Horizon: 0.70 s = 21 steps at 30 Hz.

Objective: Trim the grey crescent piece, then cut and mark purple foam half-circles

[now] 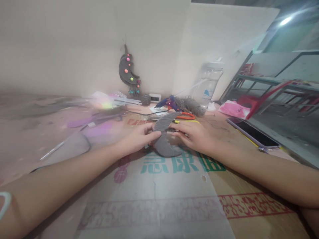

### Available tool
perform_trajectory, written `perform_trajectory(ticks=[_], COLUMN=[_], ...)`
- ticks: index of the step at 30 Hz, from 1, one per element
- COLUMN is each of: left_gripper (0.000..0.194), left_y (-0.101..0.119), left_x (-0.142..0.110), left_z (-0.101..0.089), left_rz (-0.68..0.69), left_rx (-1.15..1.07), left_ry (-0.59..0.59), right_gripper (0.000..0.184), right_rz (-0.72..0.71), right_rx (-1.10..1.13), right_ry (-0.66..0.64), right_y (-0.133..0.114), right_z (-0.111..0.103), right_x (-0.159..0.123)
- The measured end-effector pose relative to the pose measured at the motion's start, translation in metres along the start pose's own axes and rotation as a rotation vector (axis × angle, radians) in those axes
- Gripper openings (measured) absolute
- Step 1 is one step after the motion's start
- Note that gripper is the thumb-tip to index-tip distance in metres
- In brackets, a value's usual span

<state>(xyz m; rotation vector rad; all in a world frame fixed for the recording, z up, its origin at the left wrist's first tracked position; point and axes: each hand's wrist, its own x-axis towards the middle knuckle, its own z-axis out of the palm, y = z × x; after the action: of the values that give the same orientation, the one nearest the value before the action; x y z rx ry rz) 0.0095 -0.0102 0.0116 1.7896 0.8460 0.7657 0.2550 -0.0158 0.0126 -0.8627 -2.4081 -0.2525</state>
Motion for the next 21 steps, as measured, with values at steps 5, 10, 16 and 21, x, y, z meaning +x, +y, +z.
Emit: perform_trajectory(ticks=[5,10,16,21], left_gripper=[0.033,0.033,0.033,0.032], left_y=[0.0020,0.0018,-0.0002,0.0014], left_x=[-0.0003,-0.0001,0.0008,0.0001], left_z=[-0.0001,0.0003,0.0004,0.0011], left_rz=[-0.017,-0.021,-0.009,-0.022], left_rx=[0.005,-0.029,-0.050,-0.029], left_ry=[-0.004,0.008,0.000,0.023], right_gripper=[0.031,0.034,0.035,0.033], right_rz=[0.005,0.056,0.048,0.037], right_rx=[0.026,0.044,0.015,0.020], right_ry=[0.017,0.043,0.028,0.008], right_y=[0.0004,-0.0006,-0.0012,-0.0011], right_z=[-0.0004,-0.0014,-0.0005,0.0007], right_x=[-0.0009,-0.0029,-0.0017,-0.0013])
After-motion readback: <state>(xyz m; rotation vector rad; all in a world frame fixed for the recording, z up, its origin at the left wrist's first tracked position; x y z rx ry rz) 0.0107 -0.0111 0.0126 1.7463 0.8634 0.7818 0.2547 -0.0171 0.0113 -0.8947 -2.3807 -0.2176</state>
